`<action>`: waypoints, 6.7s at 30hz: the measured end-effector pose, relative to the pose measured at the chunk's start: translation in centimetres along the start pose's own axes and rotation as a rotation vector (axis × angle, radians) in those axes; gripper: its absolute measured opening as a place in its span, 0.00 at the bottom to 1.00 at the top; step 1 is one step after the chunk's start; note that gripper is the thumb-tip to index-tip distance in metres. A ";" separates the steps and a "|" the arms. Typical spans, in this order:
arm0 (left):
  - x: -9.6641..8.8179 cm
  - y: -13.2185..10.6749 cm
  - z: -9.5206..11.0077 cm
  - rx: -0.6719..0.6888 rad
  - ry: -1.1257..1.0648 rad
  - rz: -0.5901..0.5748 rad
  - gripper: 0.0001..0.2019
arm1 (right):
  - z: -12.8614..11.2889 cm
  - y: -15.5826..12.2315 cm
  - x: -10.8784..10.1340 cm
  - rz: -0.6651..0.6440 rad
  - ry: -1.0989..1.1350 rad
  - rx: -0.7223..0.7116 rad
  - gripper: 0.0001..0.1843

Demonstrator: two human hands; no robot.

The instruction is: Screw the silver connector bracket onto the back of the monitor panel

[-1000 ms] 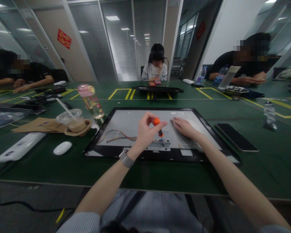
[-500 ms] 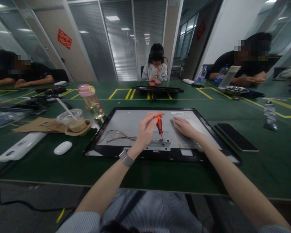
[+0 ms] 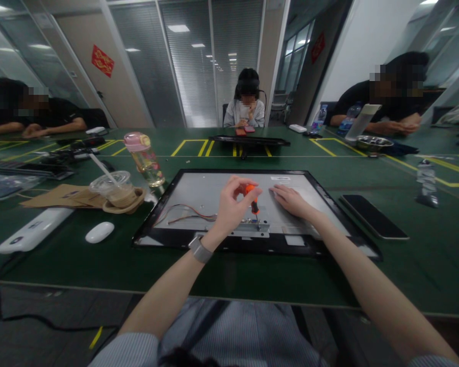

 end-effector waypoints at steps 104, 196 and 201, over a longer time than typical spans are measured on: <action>0.0 -0.2 -0.1 0.001 -0.046 -0.059 0.12 | -0.4 -0.2 -0.3 -0.014 -0.035 0.004 0.28; 0.2 -0.2 0.5 0.026 0.058 0.024 0.07 | -0.2 0.0 0.0 -0.009 -0.038 0.010 0.27; 0.3 -0.4 0.7 -0.038 -0.034 -0.014 0.08 | -0.6 -0.1 -0.4 -0.017 -0.046 0.019 0.27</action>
Point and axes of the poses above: each hand's wrist, its own y-axis towards the middle knuckle, its own x-axis out of the palm, z = x × y, the point moved 1 cm from there along y, towards the middle knuckle, and after that the axes turned 9 degrees about x, right-handed, at the moved point
